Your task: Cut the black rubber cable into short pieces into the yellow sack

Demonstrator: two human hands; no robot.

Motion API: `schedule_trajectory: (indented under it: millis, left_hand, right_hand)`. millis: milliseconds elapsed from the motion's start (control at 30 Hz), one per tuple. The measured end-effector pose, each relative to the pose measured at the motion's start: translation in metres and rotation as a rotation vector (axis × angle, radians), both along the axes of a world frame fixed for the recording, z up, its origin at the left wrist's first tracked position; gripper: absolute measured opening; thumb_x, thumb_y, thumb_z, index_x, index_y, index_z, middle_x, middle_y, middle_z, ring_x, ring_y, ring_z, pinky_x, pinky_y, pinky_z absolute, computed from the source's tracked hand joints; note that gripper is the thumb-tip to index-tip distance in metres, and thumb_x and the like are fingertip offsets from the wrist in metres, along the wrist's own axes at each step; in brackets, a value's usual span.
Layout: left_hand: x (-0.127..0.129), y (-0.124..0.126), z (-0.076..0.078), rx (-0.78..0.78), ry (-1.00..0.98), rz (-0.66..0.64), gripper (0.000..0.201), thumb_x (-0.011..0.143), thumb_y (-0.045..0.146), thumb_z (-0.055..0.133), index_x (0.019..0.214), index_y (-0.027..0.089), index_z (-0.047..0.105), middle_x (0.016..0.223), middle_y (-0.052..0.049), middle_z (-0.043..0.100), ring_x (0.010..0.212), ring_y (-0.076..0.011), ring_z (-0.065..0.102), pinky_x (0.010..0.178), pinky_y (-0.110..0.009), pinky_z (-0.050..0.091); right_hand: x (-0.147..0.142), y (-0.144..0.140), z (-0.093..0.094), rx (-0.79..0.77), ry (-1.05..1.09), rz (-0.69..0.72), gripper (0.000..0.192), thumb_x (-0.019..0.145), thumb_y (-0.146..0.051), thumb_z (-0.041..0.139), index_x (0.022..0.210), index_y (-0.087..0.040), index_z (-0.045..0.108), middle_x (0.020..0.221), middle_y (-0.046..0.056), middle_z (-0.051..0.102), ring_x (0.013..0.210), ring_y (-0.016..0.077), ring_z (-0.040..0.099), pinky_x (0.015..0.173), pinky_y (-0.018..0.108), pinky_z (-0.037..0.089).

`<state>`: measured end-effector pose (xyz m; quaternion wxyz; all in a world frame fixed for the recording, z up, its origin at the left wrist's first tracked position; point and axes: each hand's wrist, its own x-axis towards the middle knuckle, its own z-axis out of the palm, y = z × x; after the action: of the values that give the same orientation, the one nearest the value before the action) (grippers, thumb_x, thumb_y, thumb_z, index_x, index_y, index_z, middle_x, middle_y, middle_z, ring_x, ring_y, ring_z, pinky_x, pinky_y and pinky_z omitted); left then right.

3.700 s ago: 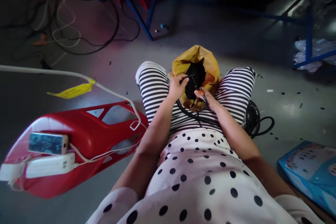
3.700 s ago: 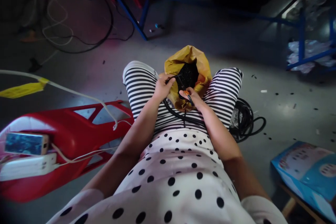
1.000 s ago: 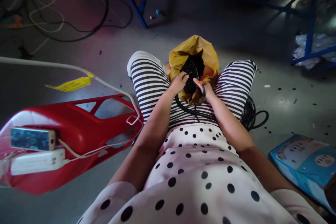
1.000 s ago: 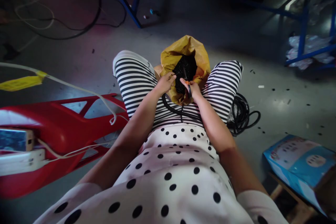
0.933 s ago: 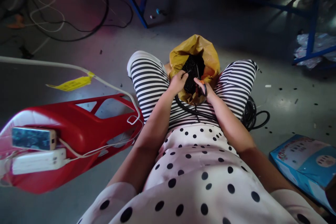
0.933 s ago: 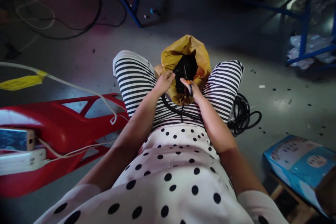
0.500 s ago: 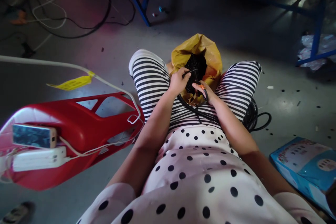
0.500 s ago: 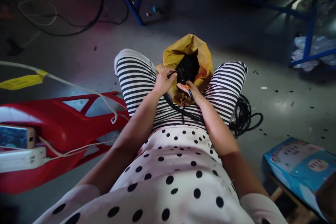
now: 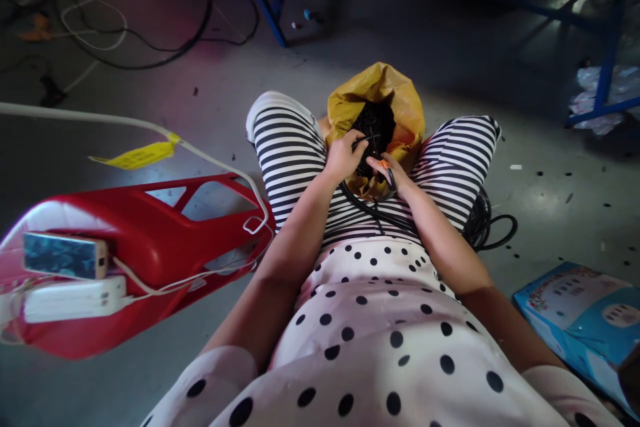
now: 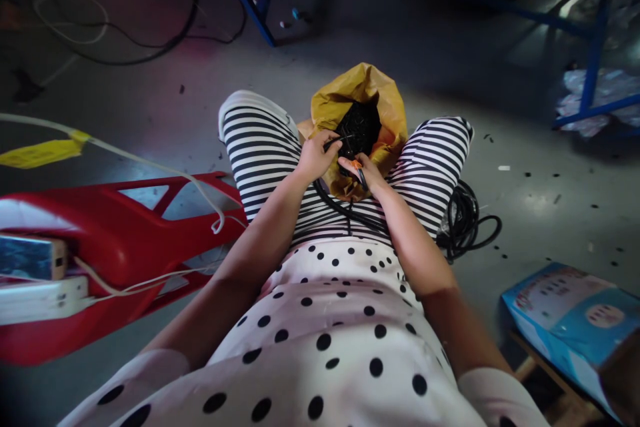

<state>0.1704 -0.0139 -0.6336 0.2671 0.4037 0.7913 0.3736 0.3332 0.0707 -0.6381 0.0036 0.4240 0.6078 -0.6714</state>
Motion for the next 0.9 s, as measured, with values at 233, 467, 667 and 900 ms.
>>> schedule_trajectory:
  millis: [233,467,667,900]
  left_hand:
    - [0.002,0.000,0.002,-0.022,0.001,-0.013,0.019,0.100,0.024,0.060,0.112,0.020,0.074,0.113,-0.007,0.081,0.104,-0.0240,0.073,0.096,-0.035,0.055]
    - [0.003,0.000,0.003,-0.054,-0.001,-0.049,0.022,0.100,0.023,0.059,0.115,0.018,0.074,0.115,-0.011,0.079,0.106,-0.0268,0.072,0.098,-0.037,0.054]
    - [0.003,-0.002,-0.004,-0.084,0.017,-0.179,0.027,0.100,0.024,0.057,0.120,0.018,0.074,0.115,-0.012,0.079,0.110,-0.0292,0.072,0.100,-0.039,0.054]
    - [0.002,-0.001,-0.014,-0.116,-0.012,-0.259,0.033,0.098,0.022,0.053,0.124,0.020,0.074,0.115,-0.011,0.079,0.108,-0.0294,0.072,0.096,-0.039,0.056]
  right_hand:
    - [0.001,0.000,-0.002,-0.001,-0.009,0.005,0.070,0.073,-0.087,0.076,0.093,-0.025,0.052,0.077,-0.003,0.058,0.072,0.0170,0.055,0.068,0.032,0.044]
    - [0.001,0.001,-0.006,0.032,-0.050,0.021,0.071,0.073,-0.089,0.074,0.091,-0.025,0.050,0.077,-0.003,0.056,0.075,0.0179,0.054,0.069,0.031,0.043]
    - [0.003,0.003,-0.007,-0.019,-0.047,0.007,0.068,0.075,-0.086,0.076,0.092,-0.024,0.055,0.083,0.001,0.062,0.077,0.0193,0.060,0.073,0.034,0.047]
    - [0.002,0.003,-0.018,0.053,-0.116,0.023,0.074,0.074,-0.092,0.071,0.090,-0.022,0.056,0.081,0.004,0.064,0.074,0.0200,0.059,0.066,0.032,0.045]
